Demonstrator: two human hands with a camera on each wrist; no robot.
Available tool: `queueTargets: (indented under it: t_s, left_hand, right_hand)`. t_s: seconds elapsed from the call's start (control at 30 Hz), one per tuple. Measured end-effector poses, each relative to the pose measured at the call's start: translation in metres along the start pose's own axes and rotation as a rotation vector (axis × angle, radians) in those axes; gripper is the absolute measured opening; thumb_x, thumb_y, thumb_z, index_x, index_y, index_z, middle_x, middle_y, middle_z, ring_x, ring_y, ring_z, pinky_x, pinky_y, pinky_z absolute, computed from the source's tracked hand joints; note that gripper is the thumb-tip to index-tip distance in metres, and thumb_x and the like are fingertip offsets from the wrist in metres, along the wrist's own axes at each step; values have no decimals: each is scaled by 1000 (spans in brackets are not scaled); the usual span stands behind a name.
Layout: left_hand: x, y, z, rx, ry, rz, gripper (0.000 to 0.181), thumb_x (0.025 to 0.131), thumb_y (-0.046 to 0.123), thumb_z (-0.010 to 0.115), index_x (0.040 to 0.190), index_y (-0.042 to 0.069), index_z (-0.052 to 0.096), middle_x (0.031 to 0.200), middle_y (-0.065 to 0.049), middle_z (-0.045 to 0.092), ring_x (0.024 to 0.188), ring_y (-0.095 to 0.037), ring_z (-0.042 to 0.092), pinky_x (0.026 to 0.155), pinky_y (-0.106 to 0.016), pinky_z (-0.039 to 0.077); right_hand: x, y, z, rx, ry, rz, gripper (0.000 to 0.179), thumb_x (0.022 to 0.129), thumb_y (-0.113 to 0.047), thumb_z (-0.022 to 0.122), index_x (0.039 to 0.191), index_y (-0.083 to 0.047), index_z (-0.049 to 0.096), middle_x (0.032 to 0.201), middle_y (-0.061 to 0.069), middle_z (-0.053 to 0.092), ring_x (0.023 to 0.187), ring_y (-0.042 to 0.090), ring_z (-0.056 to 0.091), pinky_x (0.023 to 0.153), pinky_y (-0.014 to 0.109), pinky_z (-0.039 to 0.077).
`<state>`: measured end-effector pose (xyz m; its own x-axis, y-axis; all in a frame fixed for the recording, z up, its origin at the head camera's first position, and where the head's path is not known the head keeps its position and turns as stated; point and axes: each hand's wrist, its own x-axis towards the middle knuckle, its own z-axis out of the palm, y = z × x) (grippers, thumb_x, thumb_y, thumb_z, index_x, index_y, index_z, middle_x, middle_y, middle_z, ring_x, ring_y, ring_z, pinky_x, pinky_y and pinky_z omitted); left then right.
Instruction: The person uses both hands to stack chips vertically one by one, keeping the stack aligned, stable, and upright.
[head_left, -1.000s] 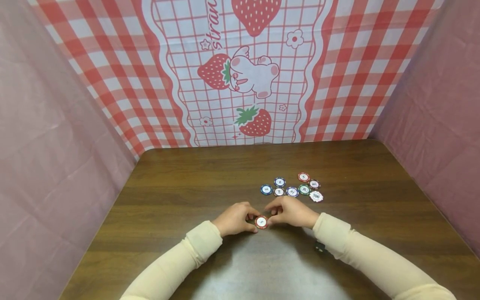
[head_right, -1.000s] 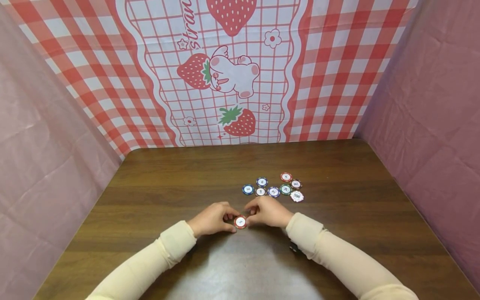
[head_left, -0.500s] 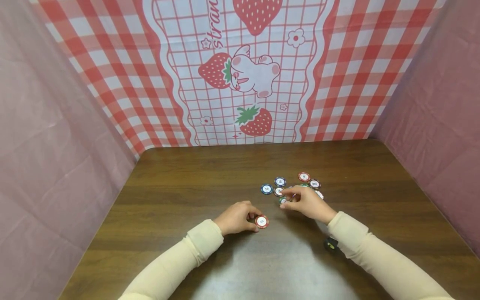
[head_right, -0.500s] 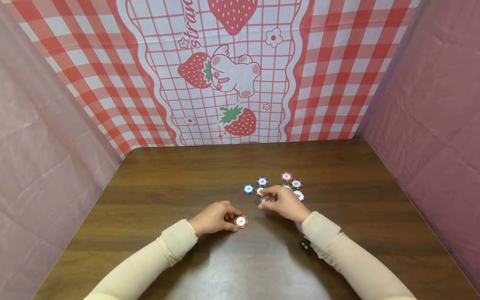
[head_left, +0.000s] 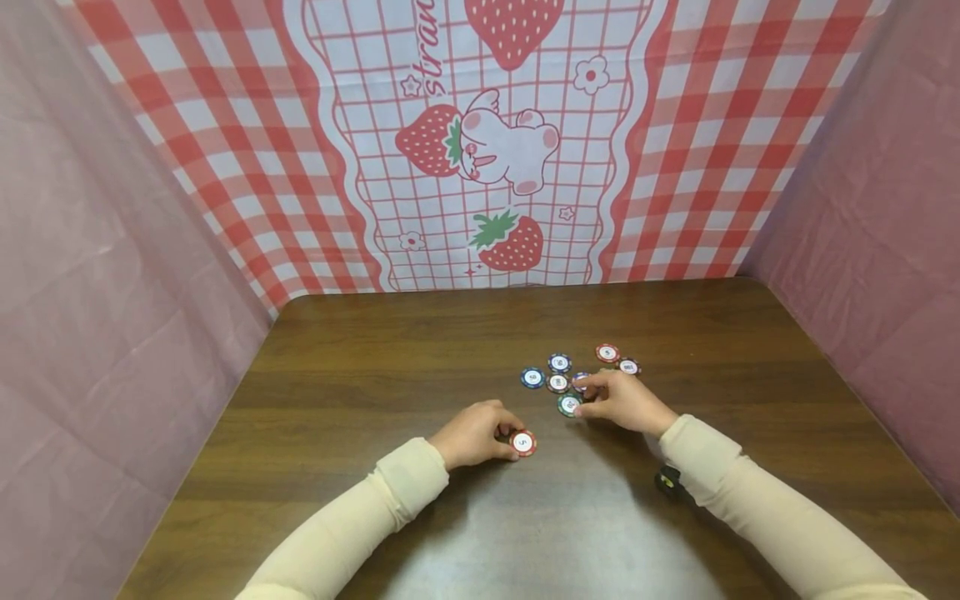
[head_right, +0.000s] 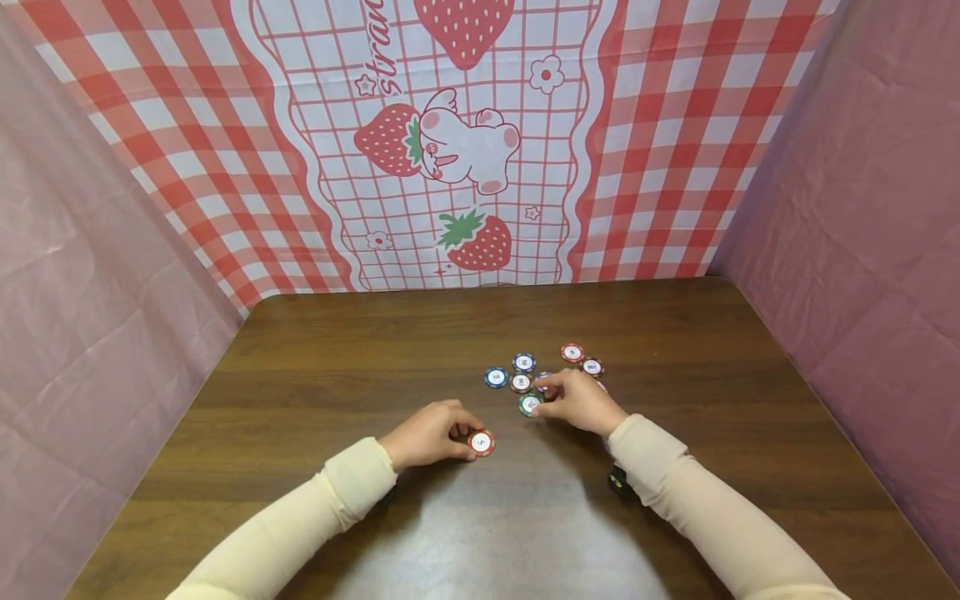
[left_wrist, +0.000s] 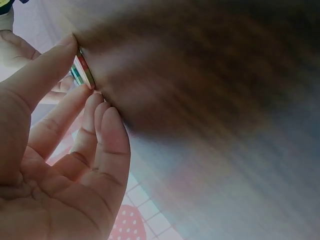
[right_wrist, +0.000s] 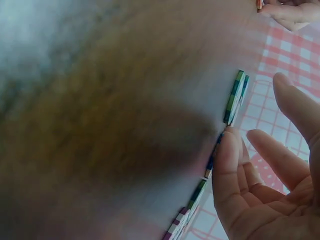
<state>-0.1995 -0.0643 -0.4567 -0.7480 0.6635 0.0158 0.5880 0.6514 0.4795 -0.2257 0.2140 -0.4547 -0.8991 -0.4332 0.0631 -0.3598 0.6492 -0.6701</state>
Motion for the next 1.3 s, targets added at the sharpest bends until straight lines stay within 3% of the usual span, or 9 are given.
queueTargets:
  t_s: [0.17,0.6,0.93,1.3]
  left_hand:
    - [0,1,-1,5,-2,-10,32,75,24,84,104,15,75,85,-1,61,78,-12,56,69,-18,42]
    - [1,1,0,0,18,-13,30,73,23,85,102,16,77,83,1,62,78,-11,57,68,-17,42]
    - [1,3,-1,0,30,-49,30,72,23,86,101,18,78,83,2,65,77,-10,58,67,-17,42]
    - [0,2,0,-15,38,-61,30,70,23,86,99,19,79,85,3,68,79,-9,60,68,-17,43]
  right_hand:
    - [5,0,1,-38,-37,1,40,80,-17,79,115,1,70,76,0,62,62,5,47,56,22,40]
    - [12,-5,6,-203,-10,22,45,72,-24,85,107,2,73,79,4,60,69,11,49,63,27,42]
    - [15,-6,5,-298,-34,-32,38,70,-22,86,101,-2,76,76,3,58,68,11,49,63,28,42]
    - [15,-9,7,-323,-50,-84,27,71,-21,86,93,-8,78,75,0,56,68,9,49,62,25,41]
